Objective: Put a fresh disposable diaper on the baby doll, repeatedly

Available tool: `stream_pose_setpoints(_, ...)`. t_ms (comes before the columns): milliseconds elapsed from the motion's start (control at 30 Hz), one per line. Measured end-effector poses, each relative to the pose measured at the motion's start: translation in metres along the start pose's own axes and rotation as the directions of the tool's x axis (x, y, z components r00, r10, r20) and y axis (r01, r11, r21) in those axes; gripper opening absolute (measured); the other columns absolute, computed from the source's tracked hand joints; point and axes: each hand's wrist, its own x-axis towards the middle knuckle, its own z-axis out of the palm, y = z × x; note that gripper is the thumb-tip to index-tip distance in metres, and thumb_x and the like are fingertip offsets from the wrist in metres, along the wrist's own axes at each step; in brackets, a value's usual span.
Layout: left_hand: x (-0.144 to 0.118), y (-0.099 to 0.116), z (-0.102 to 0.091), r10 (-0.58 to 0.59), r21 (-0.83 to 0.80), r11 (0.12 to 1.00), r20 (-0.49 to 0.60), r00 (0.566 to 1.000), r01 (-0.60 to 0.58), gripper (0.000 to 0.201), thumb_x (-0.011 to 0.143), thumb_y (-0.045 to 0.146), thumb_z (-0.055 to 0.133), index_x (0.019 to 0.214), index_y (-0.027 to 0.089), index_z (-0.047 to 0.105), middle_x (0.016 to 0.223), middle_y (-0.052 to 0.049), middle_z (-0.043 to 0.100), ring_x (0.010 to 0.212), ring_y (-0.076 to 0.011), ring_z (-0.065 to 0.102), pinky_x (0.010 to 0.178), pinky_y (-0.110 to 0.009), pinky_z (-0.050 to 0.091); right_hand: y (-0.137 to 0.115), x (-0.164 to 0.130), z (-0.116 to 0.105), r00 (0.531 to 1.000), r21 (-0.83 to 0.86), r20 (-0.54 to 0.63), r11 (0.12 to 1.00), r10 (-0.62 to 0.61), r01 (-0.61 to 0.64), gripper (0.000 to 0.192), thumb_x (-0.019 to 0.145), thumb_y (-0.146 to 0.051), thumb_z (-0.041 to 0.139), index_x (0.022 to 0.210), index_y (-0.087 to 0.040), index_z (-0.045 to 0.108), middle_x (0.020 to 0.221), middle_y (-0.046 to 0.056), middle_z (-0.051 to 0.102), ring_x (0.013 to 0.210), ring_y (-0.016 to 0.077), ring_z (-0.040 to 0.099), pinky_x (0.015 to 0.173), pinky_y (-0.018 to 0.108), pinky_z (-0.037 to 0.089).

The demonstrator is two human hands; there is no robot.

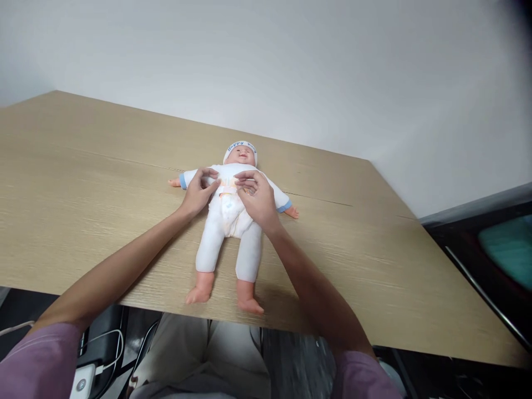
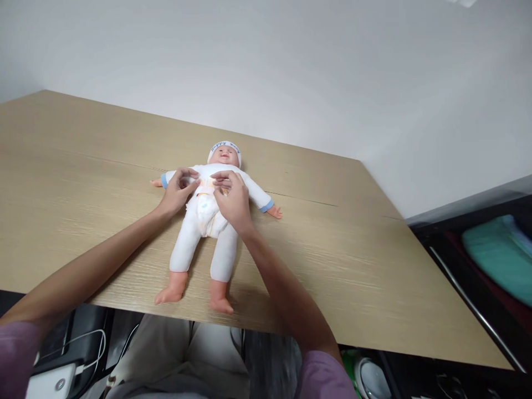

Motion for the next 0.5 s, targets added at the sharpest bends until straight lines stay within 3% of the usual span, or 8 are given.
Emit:
stream_pose_setpoints(100,-0.017,0.026,-0.006,0.045,0.081,0.996,-0.122,0.991,-0.035,0.026,0.104,0.037,0.069,0.125,0.023,0.065,0.134,-0.006,0.074,0.077,-0.0138,0.054,0.079,-0.031,0.05,-0.017,-0.014,-0.008,0.993,0.021,-0.093,0.997,-0.071,0.074,0.027,0.09,-0.009,0.055,0.109,-0.023,0.068,0.119,0.009,0.075,0.113,0.0222,0.078,0.108,0.042,0.065)
stream_pose_setpoints(167,-0.041,0.05,-0.011,0.135,0.096,0.988,-0.12,0.983,-0.124,0.023,0.106,0.041,0.07,0.121,0.023,0.067,0.132,-0.005,0.076,0.075,-0.0135,0.055,0.078,-0.031,0.049,-0.034,-0.037,-0.017,0.981,0.011,-0.112,0.987,-0.158,0.16,0.024,0.095,-0.01,0.056,0.108,-0.024,0.07,0.114,0.007,0.074,0.111,0.0224,0.076,0.104,0.041,0.066)
stream_pose_setpoints(267,-0.086,0.076,-0.019,0.229,0.148,0.959,0.106,0.968,-0.243,0.026,0.112,0.048,0.063,0.114,0.023,0.07,0.119,-0.004,0.08,0.082,-0.0168,0.064,0.08,-0.034,0.049,-0.054,-0.086,-0.032,0.967,-0.023,0.072,0.969,-0.242,0.245,0.023,0.102,-0.011,0.057,0.112,-0.026,0.071,0.112,0.006,0.074,0.106,0.0217,0.075,0.096,0.038,0.067)
stream_pose_setpoints(367,-0.122,0.079,-0.025,0.177,0.324,0.887,0.42,0.89,-0.329,0.029,0.114,0.047,0.058,0.106,0.024,0.073,0.102,-0.003,0.081,0.092,-0.0227,0.071,0.09,-0.039,0.046,-0.053,-0.131,-0.043,0.924,-0.114,0.309,0.956,-0.226,0.271,0.018,0.107,-0.015,0.06,0.118,-0.027,0.068,0.112,0.005,0.076,0.1,0.0213,0.076,0.092,0.037,0.065)
stream_pose_setpoints(433,-0.132,0.07,-0.028,0.129,0.421,0.831,0.487,0.864,-0.362,0.029,0.114,0.047,0.059,0.105,0.024,0.074,0.101,-0.003,0.082,0.099,-0.0262,0.072,0.097,-0.041,0.043,-0.042,-0.148,-0.047,0.915,-0.202,0.37,0.947,-0.163,0.251,0.013,0.107,-0.018,0.063,0.116,-0.025,0.068,0.111,0.006,0.077,0.1,0.023,0.076,0.092,0.038,0.063)
stream_pose_setpoints(500,-0.132,0.059,-0.03,0.113,0.456,0.823,0.452,0.885,-0.338,0.03,0.112,0.052,0.062,0.108,0.024,0.071,0.107,-0.004,0.082,0.104,-0.0278,0.072,0.099,-0.042,0.042,-0.03,-0.151,-0.049,0.93,-0.293,0.353,0.933,-0.098,0.209,0.009,0.107,-0.02,0.065,0.114,-0.024,0.069,0.109,0.007,0.078,0.099,0.0245,0.076,0.093,0.039,0.061)
